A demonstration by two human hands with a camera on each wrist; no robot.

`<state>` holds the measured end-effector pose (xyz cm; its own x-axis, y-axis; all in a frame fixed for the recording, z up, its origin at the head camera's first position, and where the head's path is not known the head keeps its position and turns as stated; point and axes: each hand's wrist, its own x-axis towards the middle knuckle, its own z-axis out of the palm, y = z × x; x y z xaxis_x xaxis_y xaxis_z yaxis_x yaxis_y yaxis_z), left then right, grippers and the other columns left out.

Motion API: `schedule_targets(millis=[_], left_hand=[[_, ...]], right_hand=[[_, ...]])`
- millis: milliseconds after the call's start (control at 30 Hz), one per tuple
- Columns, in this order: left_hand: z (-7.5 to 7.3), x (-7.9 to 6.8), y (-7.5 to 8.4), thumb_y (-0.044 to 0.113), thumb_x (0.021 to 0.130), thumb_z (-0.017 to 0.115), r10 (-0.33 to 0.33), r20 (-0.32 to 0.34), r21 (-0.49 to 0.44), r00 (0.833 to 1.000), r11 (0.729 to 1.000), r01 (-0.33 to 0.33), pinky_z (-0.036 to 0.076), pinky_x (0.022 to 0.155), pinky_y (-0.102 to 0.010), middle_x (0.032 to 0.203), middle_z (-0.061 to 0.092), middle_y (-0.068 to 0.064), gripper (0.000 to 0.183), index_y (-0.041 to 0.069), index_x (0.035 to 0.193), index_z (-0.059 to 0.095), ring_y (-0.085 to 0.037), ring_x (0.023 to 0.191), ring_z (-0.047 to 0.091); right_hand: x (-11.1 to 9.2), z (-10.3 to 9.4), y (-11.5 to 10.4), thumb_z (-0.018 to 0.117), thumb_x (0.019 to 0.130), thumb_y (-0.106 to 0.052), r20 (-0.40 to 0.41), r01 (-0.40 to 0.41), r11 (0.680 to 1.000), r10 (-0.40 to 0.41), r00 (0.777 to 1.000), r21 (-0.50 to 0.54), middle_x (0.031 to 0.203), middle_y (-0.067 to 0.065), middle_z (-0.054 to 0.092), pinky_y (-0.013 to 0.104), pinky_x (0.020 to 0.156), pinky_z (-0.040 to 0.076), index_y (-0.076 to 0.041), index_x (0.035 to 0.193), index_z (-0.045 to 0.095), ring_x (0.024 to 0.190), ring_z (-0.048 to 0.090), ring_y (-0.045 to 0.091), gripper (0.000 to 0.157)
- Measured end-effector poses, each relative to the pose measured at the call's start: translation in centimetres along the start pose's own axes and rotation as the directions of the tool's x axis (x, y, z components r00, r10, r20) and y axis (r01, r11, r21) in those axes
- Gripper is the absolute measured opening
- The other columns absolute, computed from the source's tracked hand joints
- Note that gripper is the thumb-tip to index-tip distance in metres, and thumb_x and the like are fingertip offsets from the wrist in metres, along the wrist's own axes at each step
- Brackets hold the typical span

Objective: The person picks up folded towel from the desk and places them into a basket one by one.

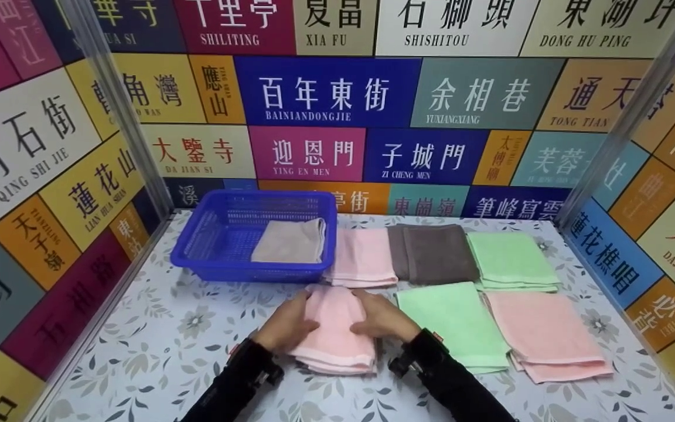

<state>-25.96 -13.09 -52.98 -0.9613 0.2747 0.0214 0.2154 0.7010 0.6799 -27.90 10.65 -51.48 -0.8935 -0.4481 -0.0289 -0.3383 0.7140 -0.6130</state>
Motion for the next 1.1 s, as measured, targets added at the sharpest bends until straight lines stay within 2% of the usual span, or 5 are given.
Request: schedule_targets(millis=[167, 300, 533, 967, 1100], left_hand=[[-1.0, -0.5, 1.1, 0.006, 0.092, 0.075, 0.067, -0.019, -0.043, 0.998, 0.997, -0.068, 0.048, 0.109, -0.056, 0.140, 0.056, -0.036, 0.075, -0.004, 0.155, 0.035, -0.047, 0.127, 0.060], [-2.1, -0.8, 1.9, 0.004, 0.091, 0.075, 0.104, -0.045, -0.095, 0.994, 0.990, -0.108, 0.053, 0.102, -0.057, 0.135, 0.059, -0.037, 0.073, -0.005, 0.152, 0.037, -0.046, 0.120, 0.063], [-2.9, -0.9, 2.6, 0.005, 0.091, 0.076, 0.159, -0.086, -0.080, 0.983, 0.983, -0.166, 0.056, 0.095, -0.055, 0.124, 0.066, -0.032, 0.062, -0.006, 0.143, 0.044, -0.041, 0.109, 0.068], [-3.8, -0.6, 3.6, 0.006, 0.090, 0.077, 0.221, -0.155, -0.095, 0.963, 0.967, -0.238, 0.057, 0.093, -0.053, 0.117, 0.071, -0.030, 0.051, -0.006, 0.133, 0.052, -0.038, 0.107, 0.070], [-4.5, -0.7, 4.0, 0.007, 0.089, 0.078, 0.258, -0.174, -0.071, 0.950, 0.959, -0.273, 0.054, 0.097, -0.055, 0.118, 0.071, -0.028, 0.050, -0.005, 0.132, 0.054, -0.039, 0.110, 0.069]], right_hand=[[-0.6, -1.7, -0.6, 0.081, 0.079, -0.011, -0.023, 0.048, 0.999, -0.048, 0.999, 0.020, 0.143, 0.027, 0.058, 0.059, 0.112, 0.043, 0.005, 0.147, 0.048, 0.131, 0.056, 0.044, 0.078], [-1.0, -3.1, -1.3, 0.080, 0.081, -0.012, -0.044, 0.083, 0.996, -0.082, 0.996, 0.031, 0.143, 0.025, 0.059, 0.057, 0.112, 0.044, 0.004, 0.148, 0.048, 0.131, 0.057, 0.041, 0.076], [-1.3, -4.3, -1.7, 0.080, 0.083, -0.016, -0.067, 0.106, 0.994, -0.106, 0.992, -0.014, 0.140, 0.023, 0.062, 0.055, 0.108, 0.047, 0.003, 0.147, 0.049, 0.125, 0.061, 0.038, 0.073], [-1.8, -6.6, -3.1, 0.079, 0.088, -0.020, -0.100, 0.103, 0.994, -0.104, 0.989, -0.022, 0.146, 0.019, 0.059, 0.058, 0.110, 0.042, -0.002, 0.150, 0.049, 0.129, 0.058, 0.038, 0.071], [-2.2, -7.3, -3.8, 0.078, 0.088, -0.017, -0.113, 0.156, 0.988, -0.154, 0.982, 0.004, 0.145, 0.017, 0.061, 0.056, 0.107, 0.047, -0.005, 0.149, 0.054, 0.128, 0.059, 0.037, 0.067]])
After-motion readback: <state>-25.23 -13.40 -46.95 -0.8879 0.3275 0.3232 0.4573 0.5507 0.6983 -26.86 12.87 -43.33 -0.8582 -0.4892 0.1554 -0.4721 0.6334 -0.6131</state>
